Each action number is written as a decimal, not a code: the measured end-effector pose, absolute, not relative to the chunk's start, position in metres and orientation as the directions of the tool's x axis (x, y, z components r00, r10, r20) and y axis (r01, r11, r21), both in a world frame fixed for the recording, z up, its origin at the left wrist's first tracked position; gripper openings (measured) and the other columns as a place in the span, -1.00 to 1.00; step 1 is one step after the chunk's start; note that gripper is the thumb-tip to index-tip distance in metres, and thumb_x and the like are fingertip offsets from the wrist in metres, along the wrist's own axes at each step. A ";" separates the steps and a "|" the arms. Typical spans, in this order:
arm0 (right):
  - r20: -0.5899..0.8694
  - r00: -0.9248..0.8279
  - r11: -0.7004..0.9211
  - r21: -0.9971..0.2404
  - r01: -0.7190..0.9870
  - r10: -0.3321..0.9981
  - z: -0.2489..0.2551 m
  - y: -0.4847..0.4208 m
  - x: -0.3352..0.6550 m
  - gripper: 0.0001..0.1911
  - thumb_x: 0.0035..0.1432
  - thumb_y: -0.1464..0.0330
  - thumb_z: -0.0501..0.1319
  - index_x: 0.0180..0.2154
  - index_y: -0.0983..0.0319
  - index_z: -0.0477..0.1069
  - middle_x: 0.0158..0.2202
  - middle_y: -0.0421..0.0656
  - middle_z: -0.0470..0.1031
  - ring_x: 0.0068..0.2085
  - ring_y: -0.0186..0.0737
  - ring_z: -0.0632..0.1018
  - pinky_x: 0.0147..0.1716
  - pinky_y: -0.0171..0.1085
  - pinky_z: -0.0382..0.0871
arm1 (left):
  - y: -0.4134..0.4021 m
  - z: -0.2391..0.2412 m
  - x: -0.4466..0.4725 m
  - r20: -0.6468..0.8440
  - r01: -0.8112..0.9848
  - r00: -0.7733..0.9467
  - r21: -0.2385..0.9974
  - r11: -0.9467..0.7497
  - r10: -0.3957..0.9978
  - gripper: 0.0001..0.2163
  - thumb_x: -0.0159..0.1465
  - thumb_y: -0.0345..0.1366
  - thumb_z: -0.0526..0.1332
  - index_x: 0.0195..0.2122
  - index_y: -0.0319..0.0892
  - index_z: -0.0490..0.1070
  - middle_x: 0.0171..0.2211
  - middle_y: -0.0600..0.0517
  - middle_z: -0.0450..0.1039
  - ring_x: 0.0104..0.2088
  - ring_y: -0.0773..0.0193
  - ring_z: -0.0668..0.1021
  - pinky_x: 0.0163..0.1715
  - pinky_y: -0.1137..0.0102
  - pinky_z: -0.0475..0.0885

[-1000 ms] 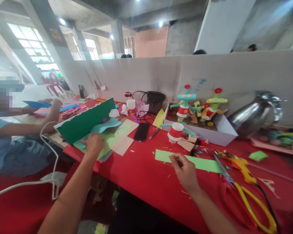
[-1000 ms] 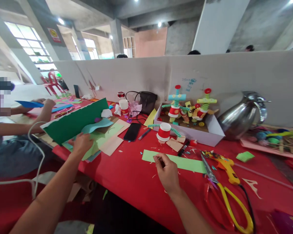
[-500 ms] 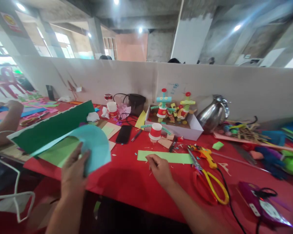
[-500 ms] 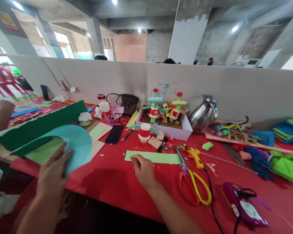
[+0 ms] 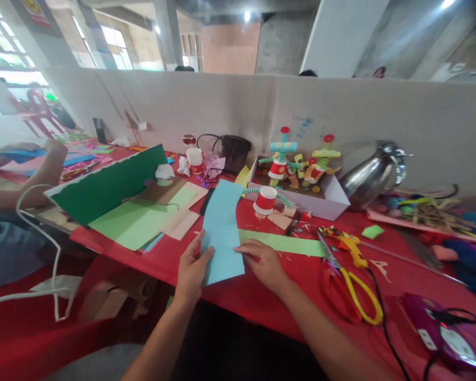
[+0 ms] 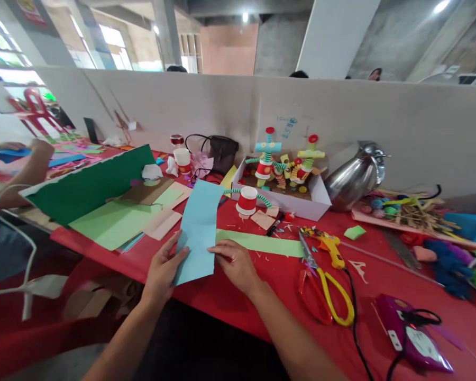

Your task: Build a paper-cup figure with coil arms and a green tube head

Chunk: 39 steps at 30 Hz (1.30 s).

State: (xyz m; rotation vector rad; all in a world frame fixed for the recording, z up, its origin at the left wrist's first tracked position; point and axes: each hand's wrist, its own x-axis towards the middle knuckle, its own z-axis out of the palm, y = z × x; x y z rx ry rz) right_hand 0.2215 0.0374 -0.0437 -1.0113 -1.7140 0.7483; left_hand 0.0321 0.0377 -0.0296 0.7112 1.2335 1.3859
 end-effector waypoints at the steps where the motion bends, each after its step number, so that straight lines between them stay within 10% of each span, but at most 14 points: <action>1: 0.420 -0.172 0.453 -0.844 0.287 0.891 -0.044 0.038 0.223 -0.73 0.20 0.43 0.18 -0.19 0.07 0.63 -0.17 -0.12 0.59 -0.18 -0.18 0.59 -0.16 -0.19 0.49 | 0.037 -0.031 0.031 -0.219 -0.329 -0.202 0.933 0.145 0.955 -0.35 0.02 -0.37 0.43 0.19 -0.12 0.38 -0.05 -0.11 0.57 -0.30 0.22 0.64 -0.37 0.42 0.57; 8: 0.424 -0.186 0.457 -0.868 0.196 0.886 -0.042 0.038 0.230 -0.67 0.10 0.50 0.18 -0.25 0.04 0.65 -0.20 -0.16 0.63 -0.18 -0.20 0.62 -0.19 -0.21 0.51 | 0.056 -0.023 0.016 -0.261 -0.464 -0.077 0.863 0.197 0.962 -0.40 0.00 -0.42 0.43 0.11 0.02 0.44 0.09 -0.04 0.49 -0.15 0.20 0.63 -0.32 0.44 0.57; 19: 0.456 -0.154 0.475 -0.871 0.126 0.877 -0.041 0.041 0.225 -0.90 0.12 0.26 0.36 -0.29 0.03 0.65 0.15 -0.10 0.33 -0.19 -0.22 0.53 -0.18 -0.19 0.49 | 0.101 -0.013 0.022 -0.107 -0.611 -0.090 0.791 0.030 0.990 -0.49 -0.13 -0.50 0.47 -0.10 -0.13 0.50 -0.34 0.08 0.62 -0.38 0.33 0.61 -0.35 0.52 0.53; 25: 0.315 -0.004 0.315 -0.947 0.064 0.949 -0.034 0.048 0.227 -0.66 0.07 0.03 0.33 -0.47 0.17 0.60 -0.10 -0.08 0.50 -0.13 -0.12 0.52 -0.14 -0.19 0.43 | 0.101 -0.010 0.038 -0.084 -0.561 -0.037 0.826 0.049 0.996 -0.52 -0.11 -0.39 0.50 -0.12 -0.15 0.48 -0.30 0.03 0.62 -0.41 0.25 0.62 -0.36 0.39 0.52; 30: 0.102 -0.005 0.101 -0.988 -0.118 0.995 -0.027 0.044 0.228 -0.65 0.02 0.08 0.36 -0.48 0.25 0.52 -0.55 -0.26 0.40 -0.48 -0.31 0.37 -0.42 -0.30 0.32 | 0.091 -0.016 0.041 -0.013 -0.562 0.003 0.827 0.012 1.000 -0.51 -0.14 -0.38 0.51 -0.14 -0.14 0.48 -0.27 0.01 0.62 -0.31 0.16 0.64 -0.33 0.37 0.52; 39: 0.245 0.031 0.225 -0.927 0.299 0.969 -0.042 -0.020 0.238 -0.74 0.20 0.18 0.23 -0.40 0.19 0.57 -0.27 -0.07 0.54 -0.25 -0.12 0.55 -0.26 -0.23 0.44 | 0.061 -0.026 0.063 -0.098 -0.469 0.118 0.872 0.143 0.988 -0.50 -0.05 -0.31 0.49 -0.06 -0.13 0.44 -0.23 -0.04 0.62 -0.33 0.17 0.62 -0.37 0.37 0.51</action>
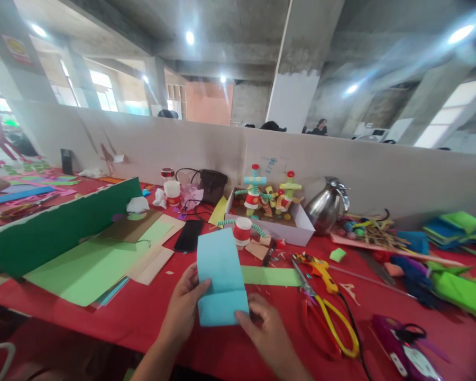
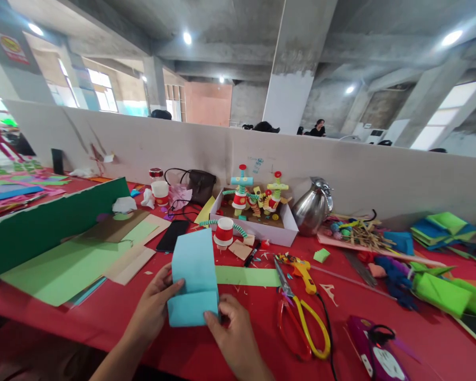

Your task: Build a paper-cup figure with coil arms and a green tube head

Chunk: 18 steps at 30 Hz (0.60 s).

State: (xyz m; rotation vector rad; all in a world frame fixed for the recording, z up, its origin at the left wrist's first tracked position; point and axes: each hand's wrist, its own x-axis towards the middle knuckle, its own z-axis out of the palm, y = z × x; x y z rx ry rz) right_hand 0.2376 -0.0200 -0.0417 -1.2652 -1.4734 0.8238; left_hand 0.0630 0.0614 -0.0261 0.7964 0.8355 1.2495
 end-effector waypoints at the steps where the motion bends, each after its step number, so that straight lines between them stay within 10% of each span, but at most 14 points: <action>1: 0.250 0.023 0.229 -0.916 0.330 0.968 -0.047 -0.029 0.238 -0.77 0.20 0.20 0.24 -0.39 0.18 0.57 -0.25 -0.06 0.54 -0.22 -0.09 0.57 -0.22 -0.21 0.45 | 0.059 -0.027 0.064 -0.086 -0.467 0.106 0.876 0.125 0.991 -0.52 -0.04 -0.31 0.48 -0.07 -0.13 0.45 -0.24 -0.03 0.62 -0.33 0.19 0.62 -0.35 0.38 0.51; 3: 0.259 -0.003 0.243 -0.900 0.361 0.966 -0.055 -0.045 0.237 -0.85 0.16 0.25 0.28 -0.24 0.12 0.58 -0.11 -0.03 0.55 -0.05 -0.01 0.56 -0.06 -0.14 0.45 | 0.056 -0.026 0.058 -0.040 -0.491 0.030 0.870 0.050 0.999 -0.58 -0.03 -0.32 0.47 -0.11 -0.11 0.48 -0.26 0.01 0.61 -0.32 0.24 0.61 -0.31 0.42 0.50; 8: 0.124 -0.078 0.135 -0.979 0.155 0.989 -0.059 -0.050 0.244 -0.29 0.17 0.31 0.26 0.31 0.01 0.08 0.26 0.01 0.30 0.17 -0.04 0.45 0.08 -0.04 0.42 | 0.058 -0.017 0.014 0.030 -0.570 -0.184 0.811 -0.131 0.983 -0.58 -0.07 -0.46 0.45 -0.15 -0.06 0.52 -0.34 0.14 0.60 -0.32 0.39 0.58 -0.27 0.56 0.46; 13: 0.239 0.246 0.127 -0.909 0.397 0.939 -0.053 -0.024 0.260 -0.50 0.19 0.24 0.22 0.16 0.17 0.31 0.16 0.09 0.38 0.22 0.08 0.38 0.19 0.14 0.27 | 0.063 -0.023 -0.005 -0.058 -0.567 -0.203 0.821 -0.068 0.978 -0.59 -0.10 -0.51 0.45 -0.19 -0.13 0.54 -0.34 0.13 0.61 -0.34 0.43 0.59 -0.28 0.61 0.46; 18: 0.071 -0.110 0.102 -0.946 0.308 0.991 -0.052 -0.016 0.257 -0.62 0.26 0.23 0.15 0.09 0.13 0.38 0.06 -0.02 0.51 0.09 -0.03 0.52 0.10 0.05 0.42 | 0.060 -0.033 0.014 -0.121 -0.595 -0.067 0.801 0.058 0.990 -0.58 -0.08 -0.45 0.47 -0.15 -0.14 0.51 -0.29 0.06 0.63 -0.35 0.34 0.61 -0.30 0.50 0.50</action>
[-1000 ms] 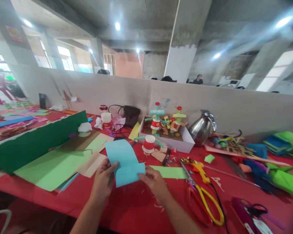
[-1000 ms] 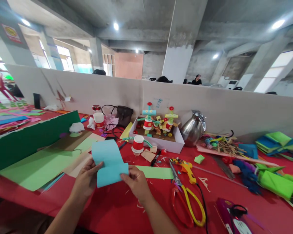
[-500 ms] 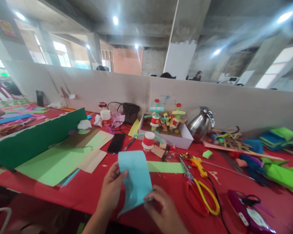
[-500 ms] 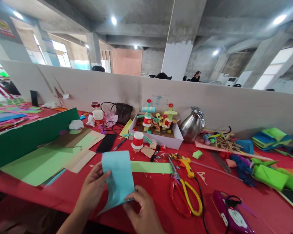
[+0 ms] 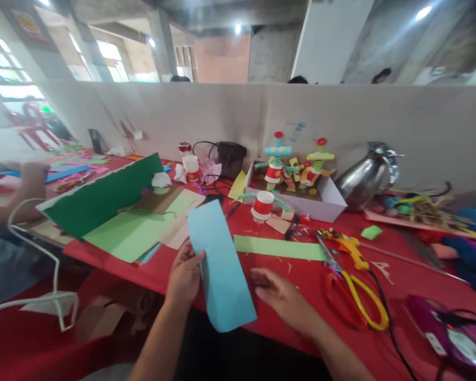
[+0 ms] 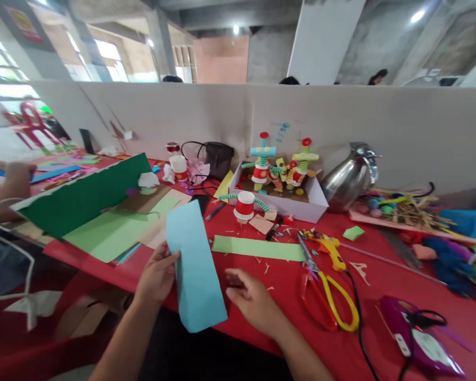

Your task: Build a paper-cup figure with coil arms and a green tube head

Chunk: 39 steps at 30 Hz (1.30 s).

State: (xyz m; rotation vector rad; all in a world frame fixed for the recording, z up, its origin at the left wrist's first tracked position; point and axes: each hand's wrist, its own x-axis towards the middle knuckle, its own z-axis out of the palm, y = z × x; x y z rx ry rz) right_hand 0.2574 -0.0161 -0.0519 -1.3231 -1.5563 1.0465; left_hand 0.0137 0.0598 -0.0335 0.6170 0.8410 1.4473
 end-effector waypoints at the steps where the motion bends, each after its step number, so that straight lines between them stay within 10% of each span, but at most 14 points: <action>1: 0.092 -0.059 0.107 -0.927 0.359 0.994 -0.052 -0.014 0.258 -0.62 0.24 0.22 0.17 0.08 0.14 0.39 0.09 0.00 0.48 0.14 0.01 0.48 0.15 0.10 0.36 | 0.059 -0.034 0.017 -0.113 -0.597 -0.053 0.800 0.059 0.992 -0.59 -0.07 -0.45 0.47 -0.15 -0.15 0.50 -0.28 0.05 0.63 -0.33 0.32 0.61 -0.27 0.48 0.50; 5: 0.134 0.175 0.054 -0.915 0.400 0.975 -0.046 -0.013 0.253 -0.53 0.25 0.10 0.15 0.11 0.15 0.36 0.14 0.05 0.41 0.19 0.08 0.40 0.20 0.16 0.25 | 0.052 -0.032 0.028 -0.130 -0.580 -0.003 0.808 0.104 0.992 -0.59 -0.03 -0.44 0.45 -0.12 -0.13 0.48 -0.29 0.03 0.62 -0.32 0.28 0.62 -0.28 0.45 0.50; 10: -0.081 -0.138 -0.073 -0.995 0.064 0.987 -0.041 -0.029 0.225 -0.22 0.23 0.14 0.21 0.37 0.04 -0.09 0.06 -0.01 0.49 0.00 -0.05 0.57 -0.05 -0.04 0.51 | 0.042 -0.031 0.041 -0.136 -0.562 0.026 0.817 0.127 0.990 -0.54 0.00 -0.41 0.43 -0.04 -0.12 0.45 -0.27 0.02 0.62 -0.30 0.24 0.62 -0.26 0.40 0.49; 15: -0.034 -0.177 0.019 -0.958 0.286 0.984 -0.044 -0.033 0.215 -0.51 0.21 0.29 0.15 0.18 0.10 0.33 0.10 -0.03 0.47 0.00 -0.03 0.56 -0.02 -0.02 0.47 | 0.035 -0.032 0.034 -0.061 -0.417 0.094 0.904 0.094 0.994 -0.51 0.12 -0.28 0.37 0.10 -0.11 0.41 -0.07 -0.09 0.58 -0.12 0.12 0.60 -0.11 0.30 0.47; 20: -0.046 -0.207 0.052 -0.895 0.443 0.977 -0.039 -0.027 0.212 -0.29 0.08 0.45 0.13 0.29 0.08 0.20 0.33 -0.10 0.21 0.33 -0.06 0.24 0.26 0.04 0.19 | 0.046 -0.034 -0.026 0.108 0.195 -0.069 0.976 -0.092 0.992 -0.63 0.21 -0.16 0.24 0.03 -0.13 0.50 -0.11 -0.12 0.59 -0.09 0.03 0.58 -0.04 0.16 0.44; 25: -0.097 -0.253 0.044 -0.866 0.499 0.963 -0.025 -0.011 0.199 -0.19 0.00 0.49 0.13 0.32 0.12 0.14 0.38 -0.10 0.12 0.37 -0.08 0.18 0.31 0.00 0.12 | 0.080 -0.031 -0.115 0.457 0.899 -0.199 0.436 -0.023 0.867 -0.59 0.11 -0.28 0.23 0.01 -0.16 0.54 0.14 -0.17 0.45 0.26 -0.16 0.29 0.25 0.05 0.12; 33: 0.138 -0.332 0.292 -0.829 0.476 0.933 0.021 0.053 0.169 -0.20 -0.05 0.51 0.17 0.29 0.15 0.23 0.32 -0.06 0.23 0.30 0.00 0.29 0.28 0.00 0.17 | 0.109 -0.030 -0.159 0.231 0.810 -0.299 0.574 0.118 0.926 -0.79 0.13 -0.22 0.18 -0.41 -0.09 0.63 -0.38 -0.05 0.64 -0.28 0.02 0.62 -0.23 0.30 0.42; 39: 0.260 -0.342 0.331 -0.928 0.168 0.903 0.050 0.148 0.092 -0.18 -0.04 0.53 0.18 0.30 0.23 0.18 0.18 -0.03 0.42 -0.12 -0.15 0.56 -0.04 -0.15 0.49 | 0.109 -0.045 -0.157 0.306 0.648 -0.473 0.756 0.091 0.826 -0.71 0.16 -0.25 0.13 -0.18 -0.18 0.57 -0.21 -0.10 0.62 -0.24 0.15 0.62 -0.22 0.33 0.49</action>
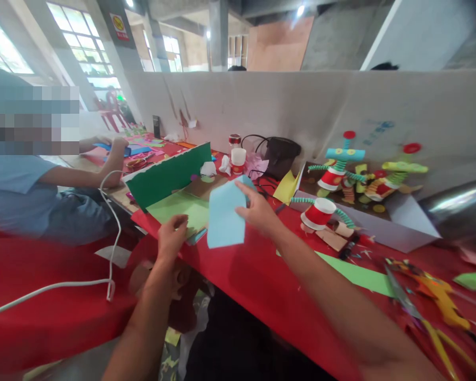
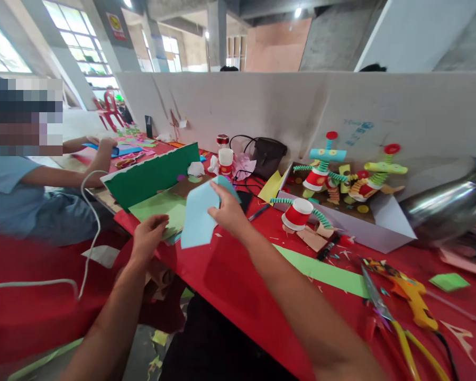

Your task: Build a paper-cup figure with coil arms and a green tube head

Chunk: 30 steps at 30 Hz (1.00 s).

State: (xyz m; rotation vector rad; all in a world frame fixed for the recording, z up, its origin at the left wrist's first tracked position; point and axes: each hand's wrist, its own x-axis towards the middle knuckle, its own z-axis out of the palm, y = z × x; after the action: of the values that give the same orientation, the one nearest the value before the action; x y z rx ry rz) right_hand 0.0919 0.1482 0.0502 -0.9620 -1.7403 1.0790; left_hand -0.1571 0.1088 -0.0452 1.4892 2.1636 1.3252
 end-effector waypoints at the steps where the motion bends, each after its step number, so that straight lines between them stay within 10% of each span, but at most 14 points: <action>1: 0.283 -0.321 0.336 -0.934 0.123 0.904 0.050 0.165 0.077 -0.17 -0.05 0.55 0.17 0.31 0.24 0.17 0.15 -0.04 0.43 -0.12 -0.18 0.56 -0.06 -0.19 0.50 | 0.104 -0.047 -0.157 0.335 0.605 -0.536 0.792 0.077 0.775 -0.66 0.19 -0.26 0.09 -0.08 -0.22 0.52 -0.14 -0.13 0.60 -0.20 0.17 0.62 -0.21 0.33 0.50; 5: 0.277 -0.309 0.324 -0.939 0.113 0.910 0.035 0.214 0.024 -0.21 0.12 0.52 0.10 0.37 0.19 -0.03 0.19 -0.06 0.39 -0.12 -0.26 0.56 -0.16 -0.30 0.52 | 0.076 -0.053 -0.159 0.408 0.514 -0.662 0.858 -0.016 0.628 -0.64 0.16 -0.29 0.14 -0.01 -0.19 0.46 -0.08 -0.11 0.55 -0.12 0.13 0.59 -0.08 0.25 0.49; 12: 0.102 -0.410 0.284 -0.865 0.413 0.906 -0.006 0.230 -0.008 -0.46 0.21 0.35 0.20 0.20 0.37 0.27 0.03 0.09 0.47 -0.34 -0.27 0.59 -0.31 -0.26 0.53 | 0.064 -0.050 -0.161 0.481 0.874 -0.295 0.486 0.030 0.826 -0.56 0.12 -0.41 0.16 0.05 -0.10 0.50 -0.05 -0.06 0.56 -0.02 0.05 0.52 0.06 0.20 0.37; 19: 0.223 -0.590 0.582 -0.614 0.533 0.776 -0.018 0.196 0.018 -0.78 0.11 0.52 0.17 -0.25 0.27 0.57 -0.19 -0.06 0.60 -0.11 -0.14 0.55 -0.03 -0.25 0.37 | 0.091 -0.037 -0.169 0.376 0.702 -0.509 0.702 0.120 0.775 -0.79 0.16 -0.23 0.21 -0.29 -0.14 0.63 -0.32 0.01 0.64 -0.31 0.17 0.60 -0.21 0.37 0.44; 30: 0.214 -0.713 0.722 -0.420 0.550 0.668 -0.020 0.145 -0.023 -0.76 0.20 0.36 0.14 -0.26 0.26 0.59 -0.15 0.08 0.60 -0.05 0.05 0.54 -0.11 -0.14 0.35 | 0.109 -0.039 -0.180 0.359 0.599 -0.616 0.792 0.121 0.701 -0.72 0.17 -0.16 0.21 -0.23 -0.18 0.61 -0.37 0.02 0.62 -0.34 0.20 0.60 -0.30 0.40 0.45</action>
State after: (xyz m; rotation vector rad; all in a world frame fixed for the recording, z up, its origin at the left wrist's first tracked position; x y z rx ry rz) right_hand -0.0228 0.1448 -0.0202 -0.9462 -2.5753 0.4672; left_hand -0.1798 0.1085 -0.0389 1.3239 2.2732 1.5219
